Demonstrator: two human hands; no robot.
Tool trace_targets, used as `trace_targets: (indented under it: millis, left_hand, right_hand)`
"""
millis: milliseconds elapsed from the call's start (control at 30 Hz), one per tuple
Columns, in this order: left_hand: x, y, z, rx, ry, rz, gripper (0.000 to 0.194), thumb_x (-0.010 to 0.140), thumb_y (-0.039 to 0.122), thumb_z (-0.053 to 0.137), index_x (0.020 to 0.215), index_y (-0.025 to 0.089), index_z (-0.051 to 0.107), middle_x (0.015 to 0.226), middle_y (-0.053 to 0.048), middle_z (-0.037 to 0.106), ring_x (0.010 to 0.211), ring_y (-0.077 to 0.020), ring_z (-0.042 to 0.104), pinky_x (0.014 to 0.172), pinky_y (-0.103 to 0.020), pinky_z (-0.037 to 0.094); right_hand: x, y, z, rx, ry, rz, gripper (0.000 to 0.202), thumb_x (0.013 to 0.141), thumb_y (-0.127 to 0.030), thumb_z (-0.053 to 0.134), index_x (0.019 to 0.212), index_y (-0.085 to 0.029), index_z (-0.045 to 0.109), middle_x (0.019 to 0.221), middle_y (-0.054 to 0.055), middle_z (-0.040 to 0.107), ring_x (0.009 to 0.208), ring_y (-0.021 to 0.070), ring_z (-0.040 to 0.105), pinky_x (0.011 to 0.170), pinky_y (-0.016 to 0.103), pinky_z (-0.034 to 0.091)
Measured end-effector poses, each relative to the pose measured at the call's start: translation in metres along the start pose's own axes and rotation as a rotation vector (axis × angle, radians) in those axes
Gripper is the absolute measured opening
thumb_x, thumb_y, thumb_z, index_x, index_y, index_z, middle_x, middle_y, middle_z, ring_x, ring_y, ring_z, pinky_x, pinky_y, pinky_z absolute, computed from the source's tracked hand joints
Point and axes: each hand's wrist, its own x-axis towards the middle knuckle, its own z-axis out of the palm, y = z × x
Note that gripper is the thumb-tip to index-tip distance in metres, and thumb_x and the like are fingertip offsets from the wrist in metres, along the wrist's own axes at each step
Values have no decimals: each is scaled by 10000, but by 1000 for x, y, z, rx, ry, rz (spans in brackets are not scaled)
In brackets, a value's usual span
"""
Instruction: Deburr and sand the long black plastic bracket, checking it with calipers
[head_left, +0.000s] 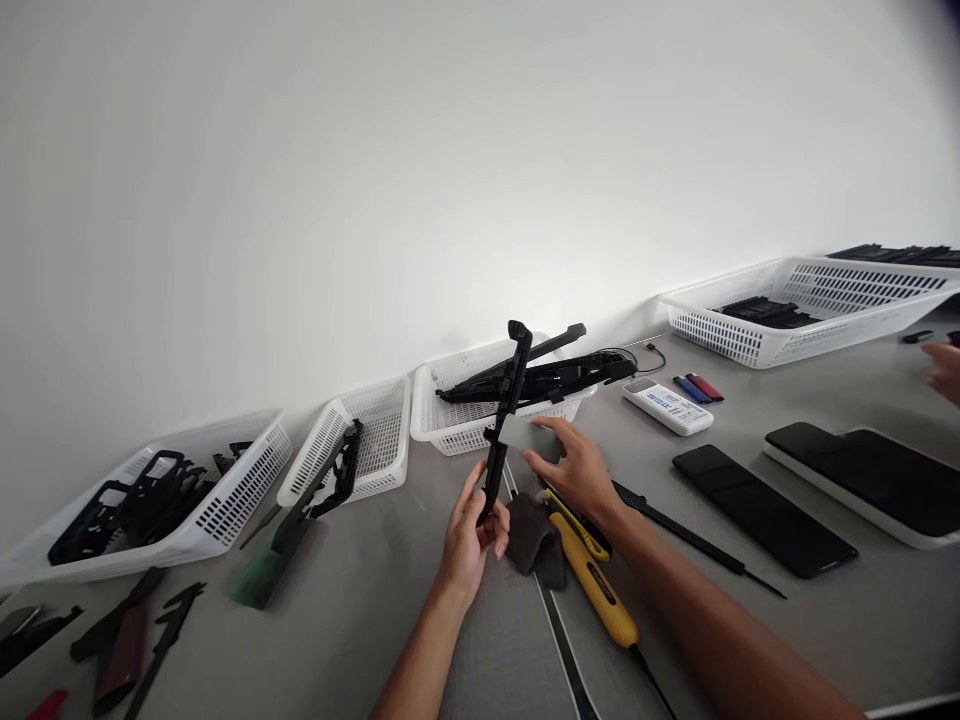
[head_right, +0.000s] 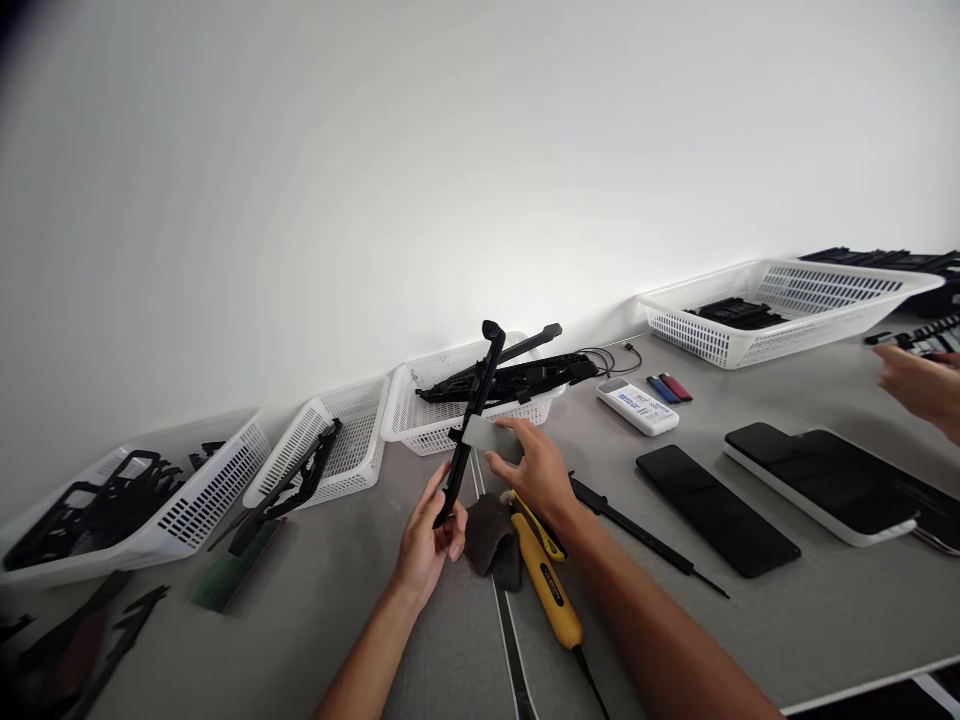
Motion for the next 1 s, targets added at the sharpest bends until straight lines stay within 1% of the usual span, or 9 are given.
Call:
trace_targets:
  millis: [67,167,300,400,500,667,733,833,1000]
  left_hand:
    - [-1,4,-1,-42,-8,-12,868,1000,542,647,1703,196,272,702,40,654,434,-87,449,465,-236,371]
    - [-2,6,-1,-73,-44,-39,901,1002,497,625,1731,180,201,713,24,670,443,-97,471,472,-241,384]
    - [-2,6,-2,-81,-97,-83,867,1016,416,555,1734,145,151,715,2,685,481,-124,531,513,-252,434]
    - [-2,7,-3,-74,-116,-98,820,1008,437,580,1708,173,246,879,-61,745,615,-163,650,556,-266,490]
    - [1,7,-5,-72,-108,-94,774,971,485,674,1641,220,389,1071,-96,744,727,-185,705,575,-276,536]
    - [2,-4,-4,65,-18,-21,784,954,522,732,1627,275,415,1020,-47,729,622,-140,665,537,-261,539]
    - [2,-7,-2,157,32,41,808,946,547,740,1629,257,419,966,-32,726,566,-123,634,510,-255,523]
    - [1,-6,1,226,34,75,801,957,582,713,1628,254,421,1006,-52,738,538,-116,623,502,-262,521]
    - [1,-1,3,177,38,49,770,963,555,704,1616,262,420,1022,-54,733,542,-116,620,501,-256,509]
  right_hand:
    - [2,4,-2,8,-1,20,442,925,-452,692,1311,-238,692,1277,110,755,1014,297,709,844,395,563]
    - [3,7,-4,28,-67,-10,442,910,-465,701,1290,-239,708,1275,98,765,964,280,705,796,372,551]
    - [3,2,-4,23,31,89,455,914,-481,670,1273,-204,703,1163,104,783,892,278,701,786,381,540]
    - [2,-5,-6,99,-118,32,382,879,-413,683,1203,-212,698,1072,65,790,890,271,714,811,364,540]
    - [-1,-11,-5,145,-275,-82,322,832,-323,690,1141,-230,697,1093,46,788,989,278,730,894,360,535]
    - [-5,-19,-1,16,-181,-42,370,832,-330,708,1195,-261,692,1170,66,778,991,286,731,854,362,539]
    - [-5,-21,-3,41,-228,-61,336,839,-304,697,1172,-264,700,1069,41,788,885,248,725,781,324,529]
    - [-2,-20,-6,80,-260,-15,190,873,-308,669,1045,-246,720,819,-3,750,718,202,670,676,290,481]
    - [4,-9,-6,242,-326,103,247,952,-435,635,1037,-222,727,828,12,744,733,209,666,666,301,493]
